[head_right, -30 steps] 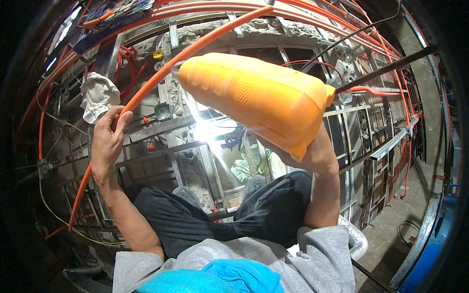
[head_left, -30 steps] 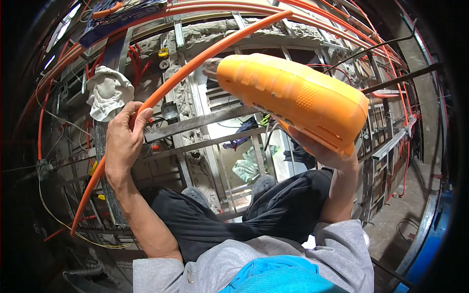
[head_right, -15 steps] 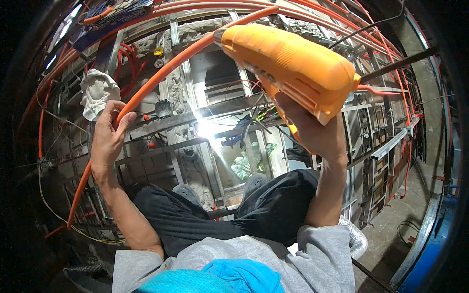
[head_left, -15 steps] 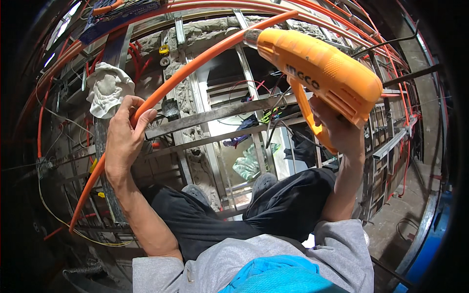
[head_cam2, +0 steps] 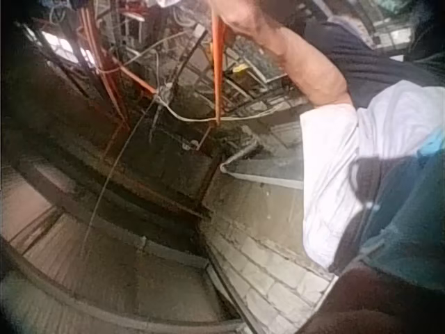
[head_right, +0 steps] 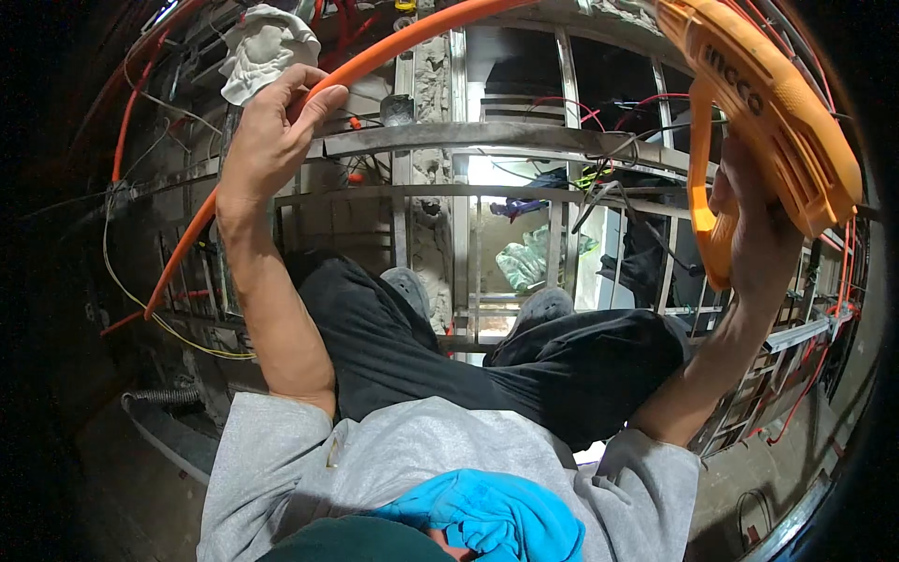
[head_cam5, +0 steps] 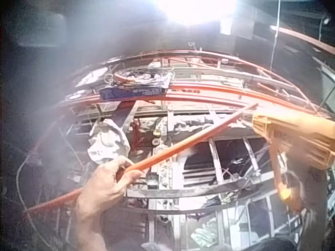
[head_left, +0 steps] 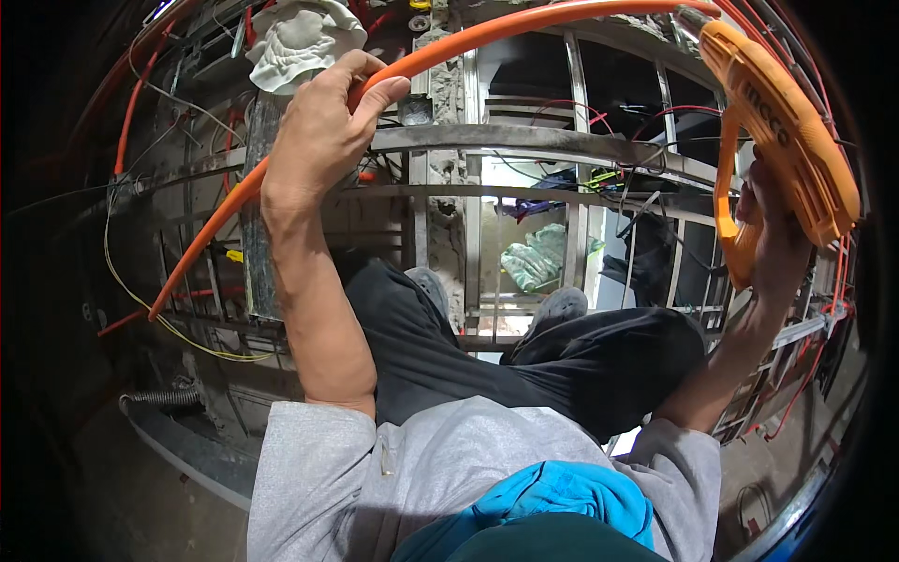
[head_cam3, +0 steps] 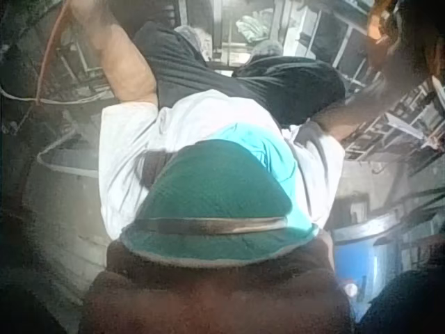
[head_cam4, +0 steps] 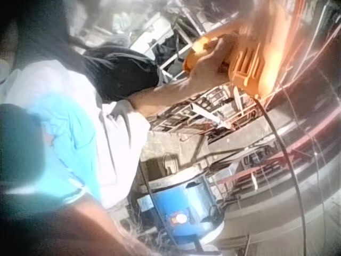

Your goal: The person holds an orange conduit pipe and uses a heat gun to apply heat to different sections of it, turning the pipe and wiping it with a cloth.

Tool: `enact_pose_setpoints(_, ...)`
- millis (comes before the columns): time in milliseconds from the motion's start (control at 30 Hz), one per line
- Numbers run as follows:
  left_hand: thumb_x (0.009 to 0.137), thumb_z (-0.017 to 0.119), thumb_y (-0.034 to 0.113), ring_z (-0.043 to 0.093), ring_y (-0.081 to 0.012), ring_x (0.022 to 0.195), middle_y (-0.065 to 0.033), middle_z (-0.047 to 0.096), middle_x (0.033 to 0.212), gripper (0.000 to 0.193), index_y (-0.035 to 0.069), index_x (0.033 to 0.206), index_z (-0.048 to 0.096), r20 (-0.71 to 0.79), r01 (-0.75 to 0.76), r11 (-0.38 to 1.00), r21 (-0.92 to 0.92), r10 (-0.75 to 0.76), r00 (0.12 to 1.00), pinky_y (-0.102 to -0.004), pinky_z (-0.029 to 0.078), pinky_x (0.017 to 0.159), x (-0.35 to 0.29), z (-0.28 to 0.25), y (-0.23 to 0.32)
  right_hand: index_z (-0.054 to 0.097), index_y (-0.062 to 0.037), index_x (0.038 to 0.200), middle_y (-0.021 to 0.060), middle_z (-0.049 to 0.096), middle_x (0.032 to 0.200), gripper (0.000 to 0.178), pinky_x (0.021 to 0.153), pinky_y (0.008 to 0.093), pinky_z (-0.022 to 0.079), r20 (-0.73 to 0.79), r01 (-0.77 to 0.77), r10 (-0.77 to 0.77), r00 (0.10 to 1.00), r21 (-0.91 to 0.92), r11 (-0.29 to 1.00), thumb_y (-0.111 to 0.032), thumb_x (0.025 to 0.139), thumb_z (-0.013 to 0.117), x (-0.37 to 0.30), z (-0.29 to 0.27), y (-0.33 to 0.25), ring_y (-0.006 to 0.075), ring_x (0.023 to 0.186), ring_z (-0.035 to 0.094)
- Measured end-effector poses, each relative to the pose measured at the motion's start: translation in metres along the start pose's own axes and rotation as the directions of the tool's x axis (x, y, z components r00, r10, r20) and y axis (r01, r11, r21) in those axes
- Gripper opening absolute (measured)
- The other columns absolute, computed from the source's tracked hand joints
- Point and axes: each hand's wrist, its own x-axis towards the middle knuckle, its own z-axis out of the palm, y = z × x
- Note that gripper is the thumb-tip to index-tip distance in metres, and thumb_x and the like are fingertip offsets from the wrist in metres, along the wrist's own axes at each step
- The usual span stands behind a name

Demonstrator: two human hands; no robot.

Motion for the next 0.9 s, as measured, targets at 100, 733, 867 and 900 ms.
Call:
enact_pose_setpoints(100, 0.095, 0.068, 0.039, 0.066, -0.0267, 0.069, -0.0141, 0.069, 0.075, 0.037, 0.003, 0.106, 0.069, 0.011, -0.03, 1.0, -0.005, 0.03, 0.999, -0.0382, 0.05, 0.069, 0.001, 0.001, -0.003, 0.068, -0.0052, 0.098, 0.0, 0.061, 0.074, 0.017, 0.063, 0.0265, 0.046, 0.002, -0.079, 0.079, 0.997, -0.041, 0.996, -0.018, 0.091, 0.076, -0.009, 0.0, -0.013, 0.009, 0.065, 0.058)
enact_pose_setpoints(733, 0.098, 0.068, 0.02, 0.05, -0.0068, 0.074, 0.0007, 0.058, 0.08, 0.022, 0.0, 0.103, 0.06, 0.072, 0.026, 0.993, -0.112, -0.018, 0.997, -0.0238, 0.04, 0.067, 0.001, -0.001, 0.007, 0.054, -0.0012, 0.134, 0.0104, 0.062, 0.128, 0.064, 0.096, 0.0343, 0.049, 0.381, -0.277, 0.12, 0.917, 0.389, 0.878, -0.011, 0.078, 0.083, -0.056, 0.011, 0.008, 0.0205, 0.114, 0.061)
enact_pose_setpoints(867, 0.099, 0.068, 0.022, 0.048, -0.0066, 0.072, 0.0018, 0.057, 0.078, 0.023, 0.0, 0.102, 0.061, 0.082, 0.038, 0.995, -0.096, -0.03, 0.996, -0.024, 0.039, 0.065, -0.001, -0.001, 0.011, 0.051, -0.0004, 0.137, 0.0133, 0.059, 0.134, 0.073, 0.1, 0.0378, 0.047, 0.581, 0.414, -0.211, 0.786, -0.242, 0.877, -0.011, 0.074, 0.086, -0.05, 0.006, 0.004, 0.022, 0.121, 0.058)
enact_pose_setpoints(900, 0.099, 0.068, 0.022, 0.048, -0.0066, 0.072, 0.0018, 0.057, 0.078, 0.023, 0.0, 0.102, 0.061, 0.085, 0.036, 0.995, -0.096, -0.028, 0.996, -0.024, 0.039, 0.065, -0.002, -0.001, 0.011, 0.051, -0.0003, 0.137, 0.0138, 0.059, 0.134, 0.074, 0.1, 0.0385, 0.047, 0.634, 0.552, -0.249, 0.732, -0.339, 0.762, -0.011, 0.073, 0.086, -0.05, 0.007, 0.003, 0.0222, 0.121, 0.058)
